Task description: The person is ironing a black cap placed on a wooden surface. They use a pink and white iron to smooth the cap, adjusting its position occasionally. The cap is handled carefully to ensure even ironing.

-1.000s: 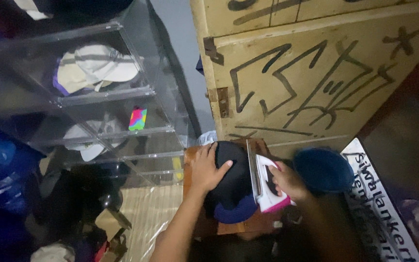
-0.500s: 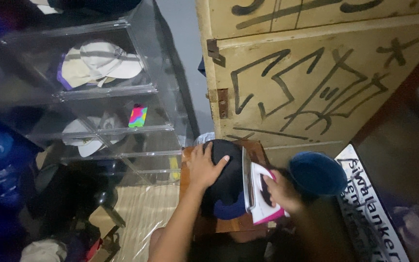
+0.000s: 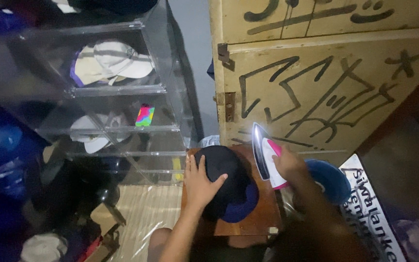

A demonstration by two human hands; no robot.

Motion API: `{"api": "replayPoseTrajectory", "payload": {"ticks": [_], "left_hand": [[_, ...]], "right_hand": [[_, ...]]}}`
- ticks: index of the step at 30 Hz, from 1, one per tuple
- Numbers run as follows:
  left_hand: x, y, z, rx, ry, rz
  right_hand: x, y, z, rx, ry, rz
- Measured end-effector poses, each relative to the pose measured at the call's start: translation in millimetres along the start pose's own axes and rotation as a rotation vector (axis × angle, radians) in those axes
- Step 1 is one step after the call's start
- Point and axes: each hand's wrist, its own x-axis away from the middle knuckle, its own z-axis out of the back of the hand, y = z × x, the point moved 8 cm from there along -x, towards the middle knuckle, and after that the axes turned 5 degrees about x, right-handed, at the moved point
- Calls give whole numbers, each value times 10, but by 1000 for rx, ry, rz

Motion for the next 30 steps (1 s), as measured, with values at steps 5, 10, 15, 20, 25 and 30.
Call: {"api": "replayPoseTrajectory", "payload": {"ticks": [5,10,15,20,25,30], "left_hand": [[-125,-4,10,7,-4,-87],[-317,-191,-95,63,-83,-140],[-339,-193,-105,24,-113,-160],[-329,-180,-94,27,-114,-160],[-211,-433,-265,225,-26,-176],[411,-965,-733,196,355,-405]], "right_hand": [[-272,237,-415,-460,158,16],[-41,75,-699,-836,169,21],[-554,325,-1469,-885,260,-76],[-246,66,-1385,-678,184,-41],[-236,132,-1542,-564,61,-68],[758,-233,-721,-560,611,354]]}}
